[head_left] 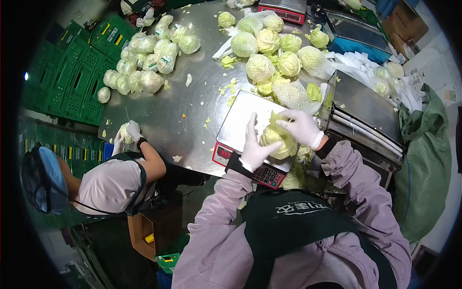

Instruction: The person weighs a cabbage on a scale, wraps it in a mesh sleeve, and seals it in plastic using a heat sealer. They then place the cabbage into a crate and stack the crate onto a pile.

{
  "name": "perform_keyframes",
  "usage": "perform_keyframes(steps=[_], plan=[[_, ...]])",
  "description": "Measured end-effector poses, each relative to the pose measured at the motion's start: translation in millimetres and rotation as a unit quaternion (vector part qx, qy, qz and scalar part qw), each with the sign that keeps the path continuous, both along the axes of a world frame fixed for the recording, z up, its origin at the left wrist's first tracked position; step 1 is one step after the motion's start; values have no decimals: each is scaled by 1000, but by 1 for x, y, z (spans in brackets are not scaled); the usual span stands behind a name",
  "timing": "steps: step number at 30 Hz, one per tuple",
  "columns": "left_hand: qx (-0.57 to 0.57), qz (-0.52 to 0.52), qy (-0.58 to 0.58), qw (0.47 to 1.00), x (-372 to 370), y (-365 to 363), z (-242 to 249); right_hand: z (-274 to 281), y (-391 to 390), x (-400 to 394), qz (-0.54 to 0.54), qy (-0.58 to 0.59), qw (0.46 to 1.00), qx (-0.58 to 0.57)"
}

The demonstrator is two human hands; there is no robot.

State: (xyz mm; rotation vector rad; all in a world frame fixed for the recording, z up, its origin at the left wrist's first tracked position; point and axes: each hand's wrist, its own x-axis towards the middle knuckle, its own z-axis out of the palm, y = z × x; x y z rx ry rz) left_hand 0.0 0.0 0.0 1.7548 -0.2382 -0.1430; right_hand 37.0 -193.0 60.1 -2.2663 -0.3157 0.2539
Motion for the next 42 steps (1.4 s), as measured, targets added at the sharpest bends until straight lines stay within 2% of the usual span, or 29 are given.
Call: perform_keyframes(steps=[1,2,3,5,6,8,9,11,12,14,16,18,19,21,22,23,25,26,29,31,33,34,35,37,38,39,40,41,42], plan=[[45,5,-24,999,-8,-5,-13,2,-1,1,-45,-1,997,61],[14,-4,25,1000,-14,-10,-26,5,-3,3,-89,-4,989,121],[21,-5,19,1000,-10,-5,-27,9,-2,14,-91,-9,988,128],[-44,6,68,997,-17,-10,-25,22,-17,27,-185,-108,964,156],[-90,17,102,991,-19,-14,-6,21,-23,36,-185,-109,964,154],[-65,21,89,994,-21,-15,-21,11,-34,48,-273,-239,921,140],[-38,25,74,996,-20,-15,-26,-1,-34,47,-272,-240,921,139],[-40,19,54,998,-19,-13,-24,-26,-29,30,-133,-180,968,110],[-45,13,35,998,-17,-15,-23,-13,-25,17,-62,-56,988,128],[-45,-20,24,998,-10,-12,-24,-44,-24,6,-10,-36,999,-27],[-45,-55,14,997,-5,-7,-22,-53,-25,-7,-16,11,1000,14],[38,-75,-34,996,-4,-1,-18,-57,-27,-16,-12,75,995,71],[37,-76,-33,996,-7,1,-16,-57,-29,-21,-14,76,995,70],[85,-85,-50,991,-17,6,-11,-52,-33,-31,-76,278,927,239],[89,-84,-61,991,-18,10,-13,-46,-35,-36,-85,306,911,263],[90,-89,-60,990,-20,14,-13,-48,-34,-41,-90,306,910,266],[-111,-100,116,982,-23,20,-6,-52,-32,-49,-131,313,863,374],[-49,-87,111,989,-23,25,-4,-54,-31,-52,-152,317,871,343],[-69,-39,95,992,-17,21,-7,-95,-25,-68,-142,332,861,359],[-60,-36,87,994,-11,14,-2,-95,-14,-81,-173,296,863,372],[-48,-31,72,996,-8,6,2,-105,-7,-91,-191,244,881,357],[40,-46,14,998,-4,7,-5,-107,-6,-97,-197,203,930,236],[41,-47,15,998,-2,7,-13,-106,-11,-110,-165,157,973,37],[52,-33,-10,998,2,6,-20,-111,-17,-127,-25,189,976,-107],[38,-37,10,999,3,10,-22,-114,-18,-133,-24,191,976,-105],[39,-37,10,998,4,13,-26,-109,-21,-137,65,256,951,-163],[-9,-14,26,1000,6,16,-31,-107,-22,-142,154,317,910,-217],[-56,10,44,997,6,20,-35,-121,-23,-151,155,319,910,-214],[-32,35,60,997,2,22,-18,-142,-23,-160,114,287,938,-156]])
